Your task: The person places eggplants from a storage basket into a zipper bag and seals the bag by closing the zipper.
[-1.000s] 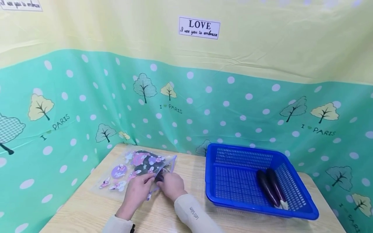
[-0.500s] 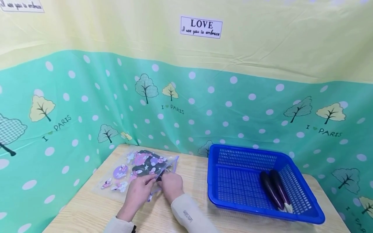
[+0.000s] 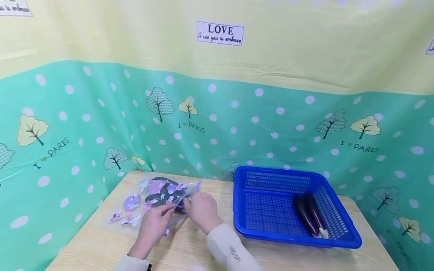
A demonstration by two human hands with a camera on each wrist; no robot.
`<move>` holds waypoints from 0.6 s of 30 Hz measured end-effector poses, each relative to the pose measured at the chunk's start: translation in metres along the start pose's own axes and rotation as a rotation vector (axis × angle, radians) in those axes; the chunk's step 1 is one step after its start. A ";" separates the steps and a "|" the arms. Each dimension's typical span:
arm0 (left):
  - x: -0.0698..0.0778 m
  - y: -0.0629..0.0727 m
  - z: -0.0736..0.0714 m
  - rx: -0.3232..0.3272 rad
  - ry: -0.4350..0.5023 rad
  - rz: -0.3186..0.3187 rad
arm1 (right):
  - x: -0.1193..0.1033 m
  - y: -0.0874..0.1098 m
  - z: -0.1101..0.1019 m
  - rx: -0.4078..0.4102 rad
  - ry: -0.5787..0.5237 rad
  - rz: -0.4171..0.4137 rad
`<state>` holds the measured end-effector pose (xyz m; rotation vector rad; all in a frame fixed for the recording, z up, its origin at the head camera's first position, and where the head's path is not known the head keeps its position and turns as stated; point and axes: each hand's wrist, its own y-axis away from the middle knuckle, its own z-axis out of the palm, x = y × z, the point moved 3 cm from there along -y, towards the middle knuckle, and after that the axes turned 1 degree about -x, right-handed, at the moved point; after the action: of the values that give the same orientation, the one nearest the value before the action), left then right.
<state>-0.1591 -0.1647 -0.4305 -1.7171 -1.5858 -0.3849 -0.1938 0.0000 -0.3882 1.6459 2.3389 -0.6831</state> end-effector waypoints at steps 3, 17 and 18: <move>-0.001 0.000 -0.001 0.002 0.000 -0.011 | 0.004 -0.003 -0.028 -0.039 -0.072 0.042; -0.004 0.000 -0.003 0.010 -0.034 -0.012 | 0.074 -0.021 -0.123 -0.101 -0.045 0.172; -0.004 0.000 -0.003 0.009 -0.033 -0.015 | 0.082 -0.021 -0.126 -0.107 -0.028 0.179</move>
<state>-0.1591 -0.1695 -0.4312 -1.7139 -1.6221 -0.3578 -0.2306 0.1230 -0.3076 1.7587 2.1357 -0.5326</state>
